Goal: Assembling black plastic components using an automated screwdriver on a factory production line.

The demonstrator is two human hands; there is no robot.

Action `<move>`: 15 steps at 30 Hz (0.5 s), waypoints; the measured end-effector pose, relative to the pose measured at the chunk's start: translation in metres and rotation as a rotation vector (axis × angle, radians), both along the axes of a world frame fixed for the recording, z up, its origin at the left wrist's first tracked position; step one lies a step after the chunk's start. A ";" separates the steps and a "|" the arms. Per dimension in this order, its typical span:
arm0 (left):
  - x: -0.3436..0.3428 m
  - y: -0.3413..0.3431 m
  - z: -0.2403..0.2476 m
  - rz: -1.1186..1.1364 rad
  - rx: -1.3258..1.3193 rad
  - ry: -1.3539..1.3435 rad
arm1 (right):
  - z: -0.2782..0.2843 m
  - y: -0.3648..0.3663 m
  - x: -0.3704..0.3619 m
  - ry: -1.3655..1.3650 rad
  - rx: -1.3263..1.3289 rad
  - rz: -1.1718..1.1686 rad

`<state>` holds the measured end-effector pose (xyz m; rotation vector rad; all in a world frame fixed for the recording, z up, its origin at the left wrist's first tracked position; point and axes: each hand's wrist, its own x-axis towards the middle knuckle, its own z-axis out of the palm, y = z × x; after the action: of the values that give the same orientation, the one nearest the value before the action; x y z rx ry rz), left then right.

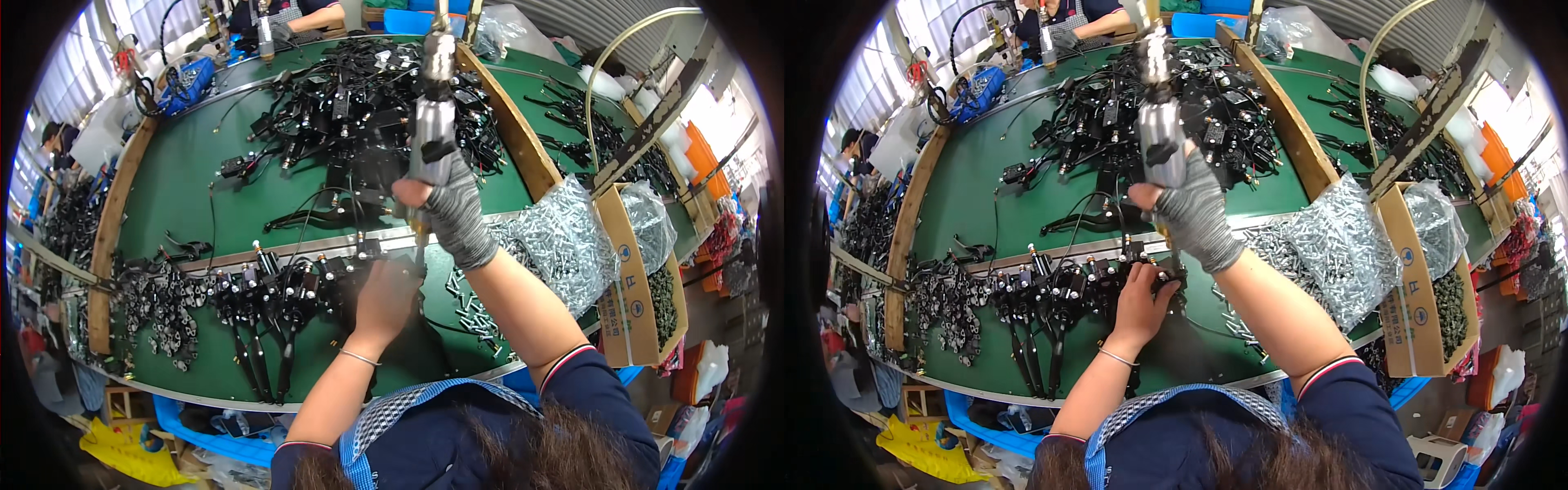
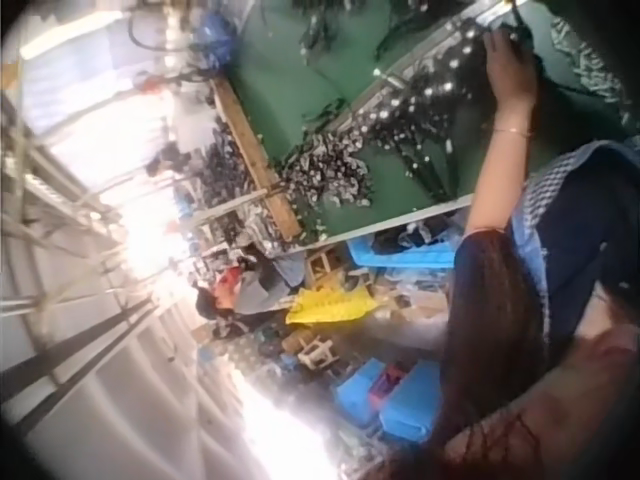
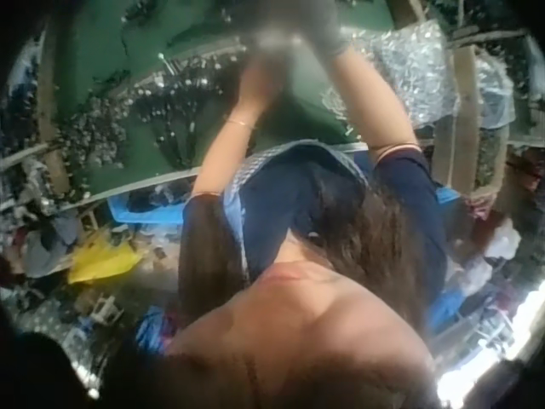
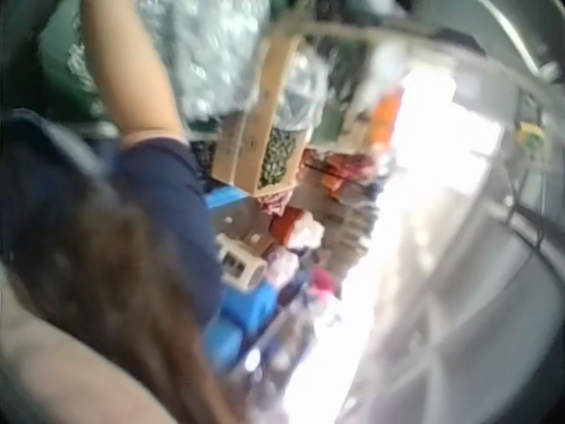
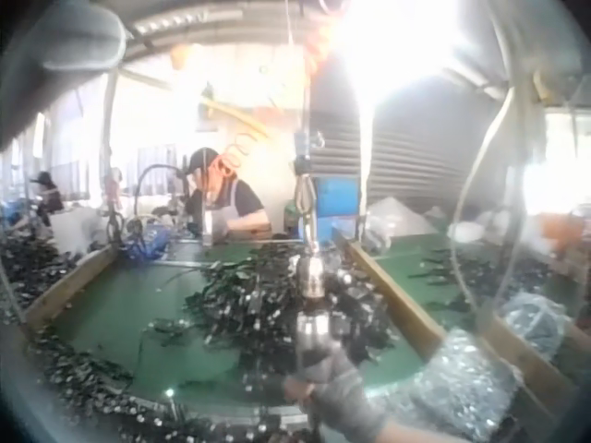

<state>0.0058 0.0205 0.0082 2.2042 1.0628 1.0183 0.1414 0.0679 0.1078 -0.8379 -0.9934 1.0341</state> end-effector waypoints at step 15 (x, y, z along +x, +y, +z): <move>0.010 -0.009 -0.011 0.059 -0.157 -0.065 | -0.014 -0.011 0.012 -0.146 -0.033 -0.019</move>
<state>0.0159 0.0114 -0.0024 2.0121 1.1434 0.9891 0.1538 0.0569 0.0937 -0.9591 -1.0919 0.9855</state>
